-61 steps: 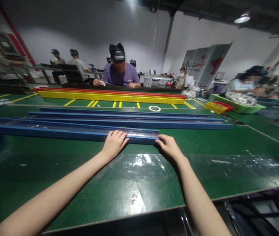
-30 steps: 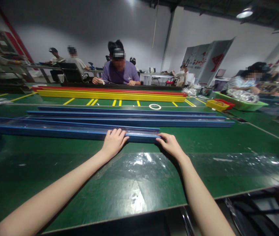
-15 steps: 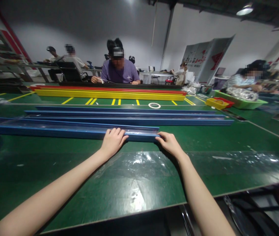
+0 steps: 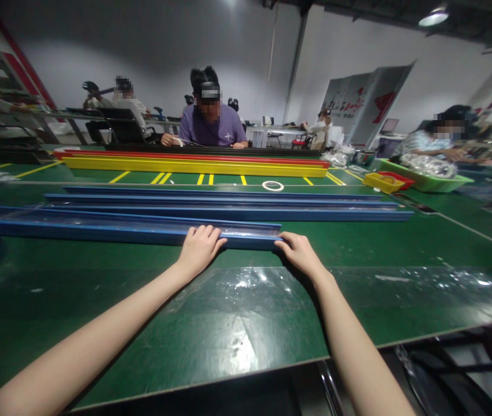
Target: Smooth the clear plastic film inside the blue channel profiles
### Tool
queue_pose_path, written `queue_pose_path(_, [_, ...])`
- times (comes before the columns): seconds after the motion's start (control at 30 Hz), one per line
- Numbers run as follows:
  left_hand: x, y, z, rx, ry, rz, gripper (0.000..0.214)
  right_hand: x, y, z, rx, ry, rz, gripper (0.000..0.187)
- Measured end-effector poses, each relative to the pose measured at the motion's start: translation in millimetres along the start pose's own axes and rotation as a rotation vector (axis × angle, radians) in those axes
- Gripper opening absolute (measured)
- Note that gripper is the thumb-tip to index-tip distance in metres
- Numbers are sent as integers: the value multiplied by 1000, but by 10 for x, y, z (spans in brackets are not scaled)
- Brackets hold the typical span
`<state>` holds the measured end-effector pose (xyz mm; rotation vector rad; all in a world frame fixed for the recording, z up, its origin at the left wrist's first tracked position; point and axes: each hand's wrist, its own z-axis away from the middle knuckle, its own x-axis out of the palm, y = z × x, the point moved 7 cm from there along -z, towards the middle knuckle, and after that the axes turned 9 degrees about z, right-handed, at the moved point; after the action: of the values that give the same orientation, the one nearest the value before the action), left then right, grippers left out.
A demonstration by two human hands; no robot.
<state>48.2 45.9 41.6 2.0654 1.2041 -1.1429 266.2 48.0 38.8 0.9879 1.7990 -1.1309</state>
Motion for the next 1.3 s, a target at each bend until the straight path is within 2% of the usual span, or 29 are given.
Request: queue_pose_path(1.3, [24,-14,-16,15,-10,0,34,-5,-9,8,4,-5,-5,28])
